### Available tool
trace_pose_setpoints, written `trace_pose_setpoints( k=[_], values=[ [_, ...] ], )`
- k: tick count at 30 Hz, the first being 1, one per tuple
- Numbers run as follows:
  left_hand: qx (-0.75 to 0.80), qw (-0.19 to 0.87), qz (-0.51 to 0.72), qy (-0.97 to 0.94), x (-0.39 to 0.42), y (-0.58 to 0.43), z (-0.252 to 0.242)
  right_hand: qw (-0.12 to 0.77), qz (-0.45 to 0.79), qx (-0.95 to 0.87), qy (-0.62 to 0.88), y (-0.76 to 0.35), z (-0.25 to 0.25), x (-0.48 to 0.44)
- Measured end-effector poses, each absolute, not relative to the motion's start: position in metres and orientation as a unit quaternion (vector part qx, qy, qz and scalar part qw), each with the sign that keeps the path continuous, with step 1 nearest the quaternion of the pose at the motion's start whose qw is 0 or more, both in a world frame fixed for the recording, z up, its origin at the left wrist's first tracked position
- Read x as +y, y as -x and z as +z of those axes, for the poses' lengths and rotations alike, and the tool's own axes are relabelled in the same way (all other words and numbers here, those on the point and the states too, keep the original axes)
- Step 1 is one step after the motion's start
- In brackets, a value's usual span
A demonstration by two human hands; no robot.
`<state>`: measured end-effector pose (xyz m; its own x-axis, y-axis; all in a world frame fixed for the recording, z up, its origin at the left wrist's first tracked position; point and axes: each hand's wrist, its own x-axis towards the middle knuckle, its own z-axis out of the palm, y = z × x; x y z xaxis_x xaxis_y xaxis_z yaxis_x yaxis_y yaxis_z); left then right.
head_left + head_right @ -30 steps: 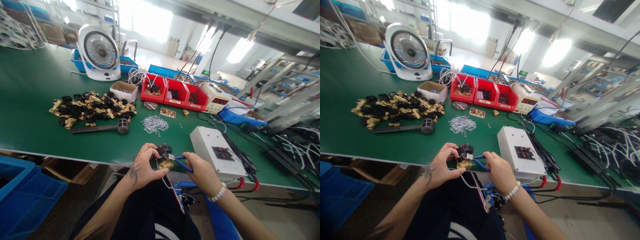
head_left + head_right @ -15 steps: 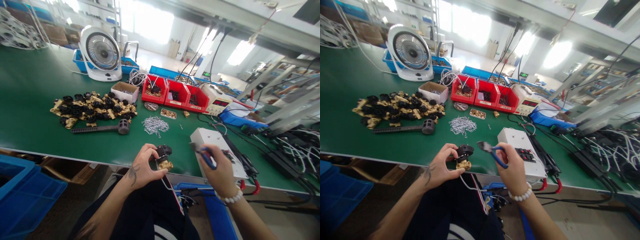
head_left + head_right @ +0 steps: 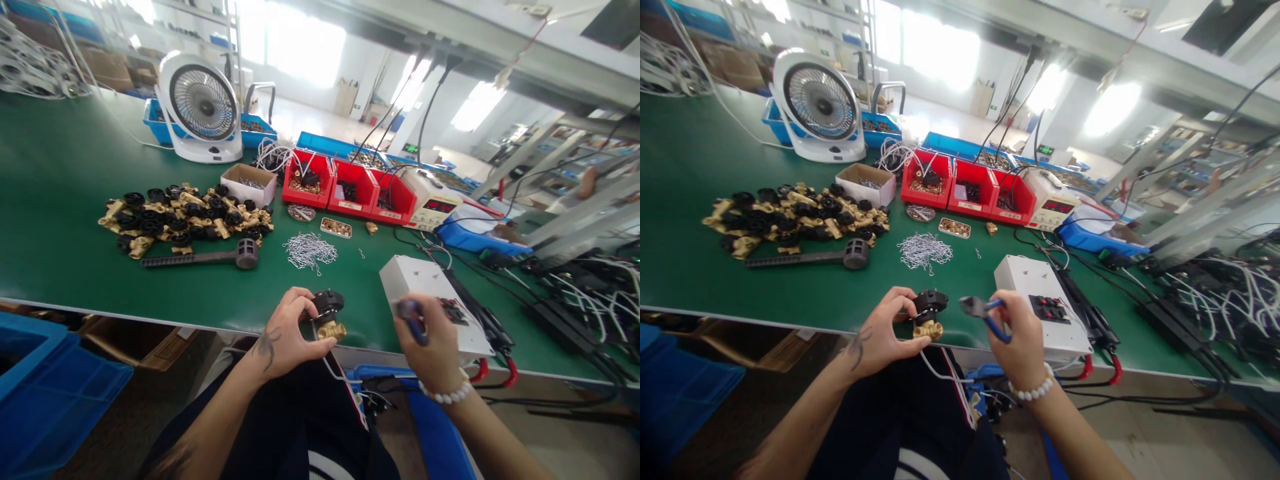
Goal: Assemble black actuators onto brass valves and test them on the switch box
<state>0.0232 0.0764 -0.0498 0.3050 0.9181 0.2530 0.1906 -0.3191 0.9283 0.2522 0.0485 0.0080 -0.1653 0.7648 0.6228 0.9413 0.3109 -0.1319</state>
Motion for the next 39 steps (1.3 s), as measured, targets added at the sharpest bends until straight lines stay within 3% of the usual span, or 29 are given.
trace_pose_setpoints(
  k=[3,5,9,11,14,15,20,22,25,27,31,33,36,37,39],
  values=[
    [0.404,0.420,0.429,-0.690,0.077,-0.024,-0.050,0.141,-0.112,-0.821,0.541,-0.253,0.007,0.050],
    [0.403,0.421,0.428,-0.691,0.077,-0.024,-0.051,0.178,-0.108,-0.809,0.549,-0.255,0.012,0.051],
    [0.402,0.421,0.431,-0.690,0.078,-0.023,-0.051,0.391,-0.149,-0.695,0.585,-0.256,0.016,0.048],
    [0.403,0.417,0.432,-0.691,0.078,-0.023,-0.051,0.338,-0.130,-0.726,0.585,-0.255,0.010,0.048],
    [0.400,0.410,0.429,-0.699,0.079,-0.024,-0.052,0.127,-0.058,-0.813,0.565,-0.254,0.004,0.049],
    [0.398,0.407,0.429,-0.701,0.079,-0.024,-0.052,0.108,-0.055,-0.817,0.564,-0.254,0.005,0.050],
    [0.396,0.402,0.430,-0.705,0.079,-0.025,-0.055,0.330,-0.134,-0.723,0.592,-0.256,0.014,0.049],
    [0.396,0.398,0.430,-0.707,0.079,-0.026,-0.056,0.276,-0.136,-0.746,0.591,-0.255,0.012,0.049],
    [0.395,0.391,0.432,-0.711,0.078,-0.025,-0.056,0.101,-0.100,-0.818,0.558,-0.253,0.010,0.050],
    [0.396,0.392,0.431,-0.710,0.077,-0.025,-0.056,0.123,-0.102,-0.818,0.553,-0.254,0.012,0.050],
    [0.395,0.400,0.433,-0.704,0.077,-0.024,-0.055,0.333,-0.143,-0.738,0.569,-0.255,0.015,0.048],
    [0.395,0.401,0.433,-0.704,0.078,-0.024,-0.054,0.289,-0.146,-0.757,0.568,-0.254,0.011,0.047],
    [0.399,0.398,0.430,-0.705,0.079,-0.024,-0.054,0.105,-0.122,-0.822,0.547,-0.252,0.007,0.049],
    [0.400,0.397,0.431,-0.705,0.079,-0.024,-0.054,0.092,-0.124,-0.824,0.546,-0.253,0.008,0.049],
    [0.400,0.399,0.431,-0.704,0.078,-0.024,-0.054,0.168,-0.131,-0.802,0.559,-0.255,0.013,0.050]
  ],
)
